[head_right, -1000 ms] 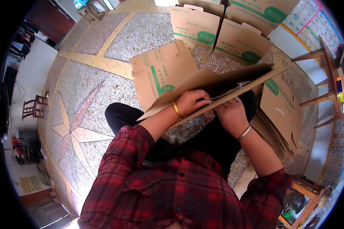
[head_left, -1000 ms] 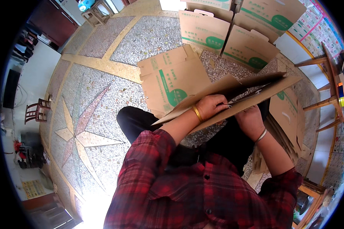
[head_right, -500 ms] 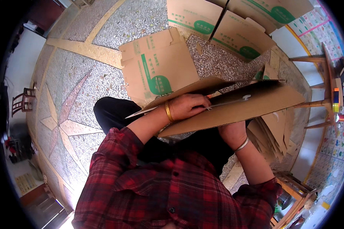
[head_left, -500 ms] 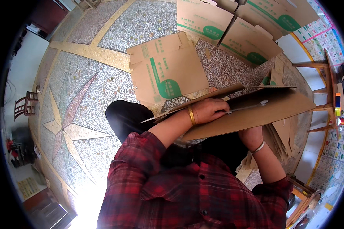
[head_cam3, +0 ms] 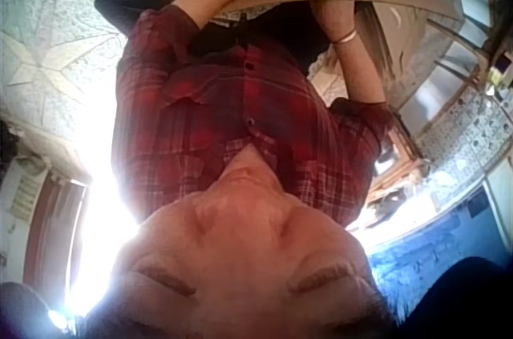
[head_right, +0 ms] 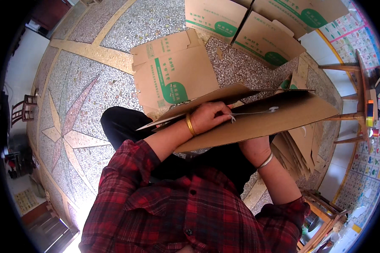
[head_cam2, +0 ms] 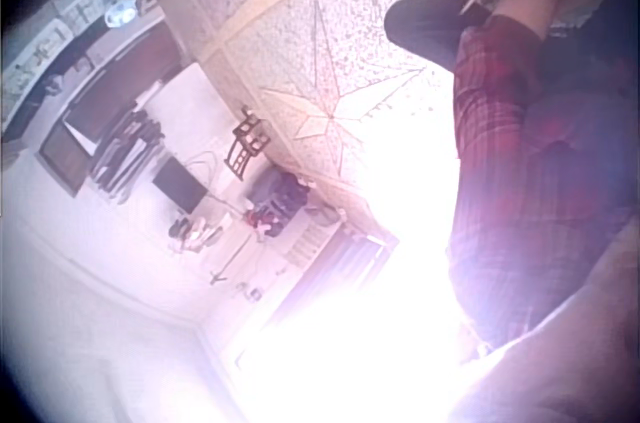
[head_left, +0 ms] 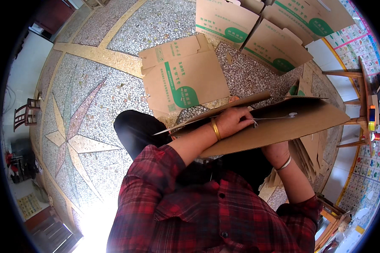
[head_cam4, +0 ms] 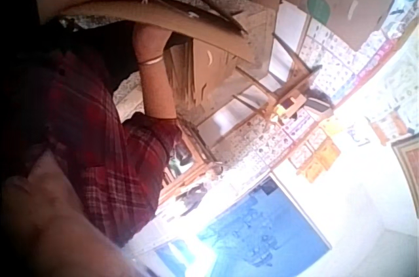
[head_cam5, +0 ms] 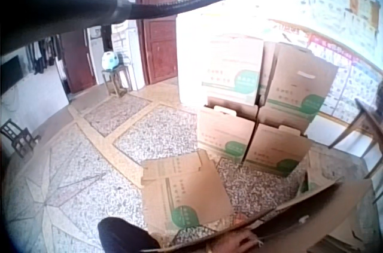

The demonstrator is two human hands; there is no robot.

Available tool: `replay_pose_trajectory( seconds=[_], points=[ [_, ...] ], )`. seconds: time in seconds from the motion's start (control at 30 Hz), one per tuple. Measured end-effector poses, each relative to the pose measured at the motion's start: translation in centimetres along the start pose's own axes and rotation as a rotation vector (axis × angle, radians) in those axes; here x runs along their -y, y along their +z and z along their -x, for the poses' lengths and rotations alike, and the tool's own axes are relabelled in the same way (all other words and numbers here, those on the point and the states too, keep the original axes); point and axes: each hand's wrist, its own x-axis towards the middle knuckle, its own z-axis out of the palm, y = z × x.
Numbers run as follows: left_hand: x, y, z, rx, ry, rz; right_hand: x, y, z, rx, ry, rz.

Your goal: The person sits on the floor and assembles flat cardboard boxes by folding the flaps and securing them with white plastic zip ties. They repeatedly pick up a flat box, fold it into shape, retrieve a zip tie from a plastic bag, and fasten the box before stacking it.

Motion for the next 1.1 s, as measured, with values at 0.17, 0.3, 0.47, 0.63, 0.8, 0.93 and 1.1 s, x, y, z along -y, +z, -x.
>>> replay_pose_trajectory(
  seconds=[0.17,0.3,0.47,0.63,0.8,0.93,1.1],
  points=[
    [-0.7,0.0,0.5,0.006,-0.175,0.113,0.0,0.7,0.5,-0.008,0.003,0.008],
    [-0.9,-0.2,1.1,-0.013,-0.135,0.048,0.0,0.9,0.4,-0.008,-0.009,-0.001],
    [-1.8,-0.4,1.1,-0.030,-0.077,-0.101,0.5,0.3,0.0,0.034,0.011,0.004],
    [-3.1,-0.9,0.7,0.053,-0.082,-0.209,0.6,-0.1,-0.5,0.014,0.028,-0.032],
    [-2.8,-1.5,0.7,0.025,0.167,-0.134,0.9,-0.7,-0.8,-0.037,0.036,-0.052],
    [-3.5,-1.4,0.9,0.028,-0.042,-0.049,0.7,-1.1,-1.0,-0.009,0.095,-0.140],
    [-3.3,-1.3,0.9,0.080,-0.006,-0.142,0.7,-1.5,-0.8,-0.098,0.015,-0.027]
  ],
)
